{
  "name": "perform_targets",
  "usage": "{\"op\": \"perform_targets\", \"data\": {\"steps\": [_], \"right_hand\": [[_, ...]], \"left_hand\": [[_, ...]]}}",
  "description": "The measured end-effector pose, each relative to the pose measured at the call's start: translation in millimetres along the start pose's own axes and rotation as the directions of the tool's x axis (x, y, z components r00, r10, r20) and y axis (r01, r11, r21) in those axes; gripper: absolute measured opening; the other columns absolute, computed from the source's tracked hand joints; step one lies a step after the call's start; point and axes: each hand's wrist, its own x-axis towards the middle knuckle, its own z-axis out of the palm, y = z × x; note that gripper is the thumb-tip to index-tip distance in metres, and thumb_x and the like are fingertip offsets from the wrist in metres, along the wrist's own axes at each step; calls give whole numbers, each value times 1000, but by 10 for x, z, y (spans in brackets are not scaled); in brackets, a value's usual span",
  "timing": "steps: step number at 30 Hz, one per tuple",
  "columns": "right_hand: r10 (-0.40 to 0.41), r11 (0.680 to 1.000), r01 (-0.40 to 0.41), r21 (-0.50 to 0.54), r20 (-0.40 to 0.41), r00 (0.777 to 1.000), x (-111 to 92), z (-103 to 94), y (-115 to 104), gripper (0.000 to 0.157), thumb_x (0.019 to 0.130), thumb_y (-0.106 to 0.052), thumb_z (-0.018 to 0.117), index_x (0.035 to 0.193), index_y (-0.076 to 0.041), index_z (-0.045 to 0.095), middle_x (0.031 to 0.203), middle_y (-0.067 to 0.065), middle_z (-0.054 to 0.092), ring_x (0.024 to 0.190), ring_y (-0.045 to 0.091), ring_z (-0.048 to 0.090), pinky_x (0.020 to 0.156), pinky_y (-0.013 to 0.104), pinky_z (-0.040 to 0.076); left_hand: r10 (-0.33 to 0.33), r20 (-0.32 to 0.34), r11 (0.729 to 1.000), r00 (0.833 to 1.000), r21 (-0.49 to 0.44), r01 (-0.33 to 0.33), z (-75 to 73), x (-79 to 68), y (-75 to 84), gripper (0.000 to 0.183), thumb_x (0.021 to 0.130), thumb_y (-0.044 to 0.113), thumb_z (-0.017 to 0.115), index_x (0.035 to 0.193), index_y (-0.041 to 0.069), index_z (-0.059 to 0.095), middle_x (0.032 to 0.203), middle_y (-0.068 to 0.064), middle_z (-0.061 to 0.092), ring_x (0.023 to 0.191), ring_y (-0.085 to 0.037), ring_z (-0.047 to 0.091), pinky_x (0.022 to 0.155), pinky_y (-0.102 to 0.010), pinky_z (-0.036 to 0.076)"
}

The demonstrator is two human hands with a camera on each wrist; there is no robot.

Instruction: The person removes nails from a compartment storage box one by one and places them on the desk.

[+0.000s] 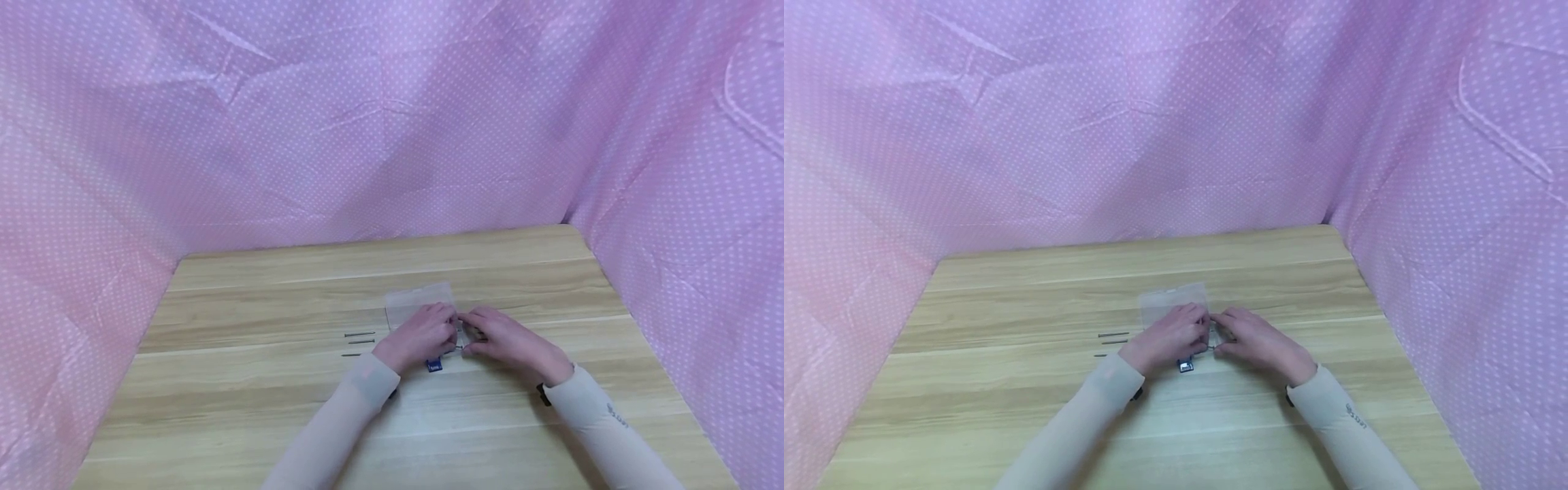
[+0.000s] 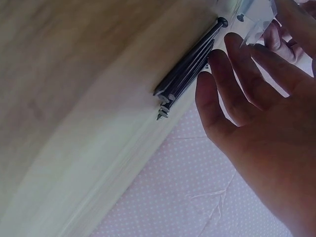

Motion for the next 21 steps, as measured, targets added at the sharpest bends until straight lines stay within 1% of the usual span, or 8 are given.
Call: {"op": "perform_targets", "data": {"steps": [3,6,9,13,17,21], "right_hand": [[0,1000,0,0,1,1000,1,-6,-2,62,90,-25,82,141,2,59,125,12,66,115,27,62,101,48,53],[0,1000,0,-1,3,1000,8,-7,-2,62,90,-25,82,141,2,59,123,11,66,113,26,62,99,47,54],[7,1000,-7,0,7,1000,12,-11,-9,62,91,-25,81,141,2,58,123,10,66,113,25,62,99,47,54],[16,1000,-16,2,12,1000,12,-21,-18,61,91,-25,81,142,0,58,124,9,66,114,25,62,99,47,53],[20,1000,-20,2,14,1000,16,-27,-23,60,91,-25,81,142,-1,59,125,9,66,116,25,61,101,48,53],[26,1000,-26,9,19,999,23,-27,-18,58,92,-23,80,141,-1,59,126,8,66,118,27,61,102,49,52]], "left_hand": [[14,-15,1000,1000,-27,-15,5,4,-26,5,95,24,73,91,21,75,116,3,62,111,-15,56,99,-29,49],[14,-24,998,1000,-54,-15,8,5,-44,3,92,22,75,90,20,74,114,4,62,109,-14,57,97,-28,49],[15,-28,998,1000,-61,-17,4,4,-56,3,91,22,76,90,20,73,113,4,62,108,-14,57,96,-28,49],[25,-30,998,999,-63,-27,-4,9,-64,4,90,21,75,89,21,71,111,4,63,108,-13,58,99,-29,49],[27,-36,997,999,-76,-29,-10,20,-69,5,89,20,74,89,22,70,100,9,65,103,-11,59,106,-32,48],[19,-61,994,998,-108,-26,-33,17,-67,4,89,20,74,92,22,72,93,11,66,98,-9,60,110,-33,45]]}}
